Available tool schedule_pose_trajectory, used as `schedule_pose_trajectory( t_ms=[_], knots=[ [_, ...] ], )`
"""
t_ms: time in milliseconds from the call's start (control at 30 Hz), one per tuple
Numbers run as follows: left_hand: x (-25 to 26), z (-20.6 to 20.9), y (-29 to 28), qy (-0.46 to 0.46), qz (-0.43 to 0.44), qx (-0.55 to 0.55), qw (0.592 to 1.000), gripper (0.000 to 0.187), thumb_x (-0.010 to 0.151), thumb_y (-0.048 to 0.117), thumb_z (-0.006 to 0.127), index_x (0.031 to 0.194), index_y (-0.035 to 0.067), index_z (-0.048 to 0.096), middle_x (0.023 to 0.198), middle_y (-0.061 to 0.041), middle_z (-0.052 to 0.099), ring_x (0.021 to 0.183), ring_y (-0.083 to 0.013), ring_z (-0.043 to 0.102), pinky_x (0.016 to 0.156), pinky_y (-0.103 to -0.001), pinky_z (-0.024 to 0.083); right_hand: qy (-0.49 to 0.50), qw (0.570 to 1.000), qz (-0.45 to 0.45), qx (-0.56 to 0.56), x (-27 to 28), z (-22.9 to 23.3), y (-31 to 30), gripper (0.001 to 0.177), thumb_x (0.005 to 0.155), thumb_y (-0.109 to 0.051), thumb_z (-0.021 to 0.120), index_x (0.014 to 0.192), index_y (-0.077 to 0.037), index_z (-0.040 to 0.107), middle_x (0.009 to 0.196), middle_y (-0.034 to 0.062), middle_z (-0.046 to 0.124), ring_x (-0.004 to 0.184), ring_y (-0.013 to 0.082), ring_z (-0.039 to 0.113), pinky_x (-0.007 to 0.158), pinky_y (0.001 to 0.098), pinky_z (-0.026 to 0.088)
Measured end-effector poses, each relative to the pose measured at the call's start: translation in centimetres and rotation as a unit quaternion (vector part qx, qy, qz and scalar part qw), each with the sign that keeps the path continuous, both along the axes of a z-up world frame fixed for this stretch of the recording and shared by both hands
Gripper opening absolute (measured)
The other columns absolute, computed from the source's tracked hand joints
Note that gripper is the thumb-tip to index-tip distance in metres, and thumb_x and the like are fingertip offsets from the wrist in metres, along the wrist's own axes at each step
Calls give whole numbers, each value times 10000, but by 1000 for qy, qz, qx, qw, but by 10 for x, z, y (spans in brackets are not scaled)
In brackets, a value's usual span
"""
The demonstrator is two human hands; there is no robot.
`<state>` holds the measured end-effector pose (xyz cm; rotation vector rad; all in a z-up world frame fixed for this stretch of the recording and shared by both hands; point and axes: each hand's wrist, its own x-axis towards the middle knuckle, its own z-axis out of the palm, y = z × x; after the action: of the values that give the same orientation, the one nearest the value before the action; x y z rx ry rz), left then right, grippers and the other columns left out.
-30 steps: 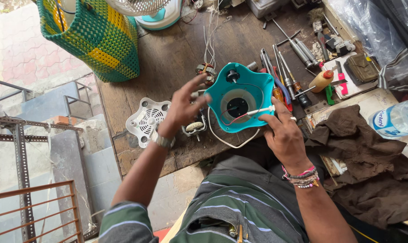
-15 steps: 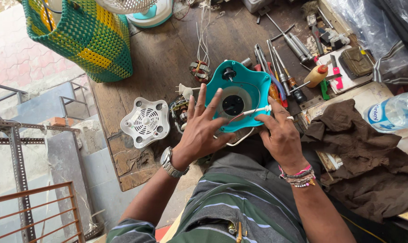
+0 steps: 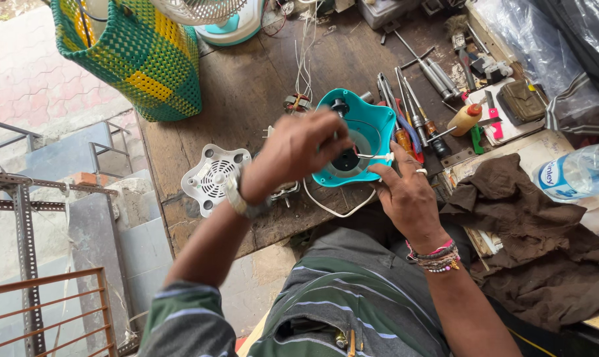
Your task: The person disassembles a small electric fan by removing screws from the base, separating the casing, and extracting the motor. They then use a screwdriver to adjust the motor shaft.
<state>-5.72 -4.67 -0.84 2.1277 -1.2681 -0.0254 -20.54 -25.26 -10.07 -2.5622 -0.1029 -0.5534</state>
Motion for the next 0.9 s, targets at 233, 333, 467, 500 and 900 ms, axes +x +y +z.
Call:
schedule_pose_trajectory(
  t_ms=[233, 333, 467, 500, 900],
  knots=[
    [83, -19, -6, -77, 9, -19, 997, 77, 916, 155, 763, 942, 92, 726, 886, -42, 698, 853, -233, 659, 784, -397, 531, 6, 1000, 12, 12, -3, -4, -3, 503, 831, -64, 768, 1302, -187, 641, 1537, 242, 473, 1320, 429, 559, 1028, 476, 510],
    [86, -59, -2, 10, 40, -9, 999, 121, 924, 175, 739, 991, 74, 732, 923, -81, 700, 879, -255, 681, 796, -396, 546, 14, 999, 14, 31, -6, -3, -4, 548, 828, -59, 764, 1342, -191, 628, 1582, 265, 420, 1293, 437, 563, 1009, 475, 513],
    [73, -94, 6, 112, 16, -33, 993, 327, 1046, 211, 642, 1336, 60, 628, 1058, -177, 715, 973, -347, 715, 853, -426, 561, 4, 999, 28, 28, -7, -5, -6, 583, 827, -51, 756, 1380, -180, 621, 1591, 272, 395, 1337, 456, 537, 1034, 472, 511],
    [70, -97, 7, 131, 39, 4, 991, 391, 1043, 210, 609, 1415, 97, 572, 1005, -202, 702, 926, -367, 706, 844, -438, 551, 1, 999, 32, 24, -7, -6, -7, 591, 820, -49, 756, 1381, -178, 622, 1590, 272, 393, 1352, 460, 528, 1043, 472, 509],
    [70, -93, 3, 135, 119, 40, 983, 266, 1006, 201, 641, 1196, 20, 680, 954, -213, 735, 887, -356, 724, 798, -435, 560, -49, 990, 37, 129, -10, -12, -4, 656, 832, -13, 764, 1447, -90, 548, 1607, 277, 385, 1412, 420, 522, 1059, 418, 540]
  ],
)
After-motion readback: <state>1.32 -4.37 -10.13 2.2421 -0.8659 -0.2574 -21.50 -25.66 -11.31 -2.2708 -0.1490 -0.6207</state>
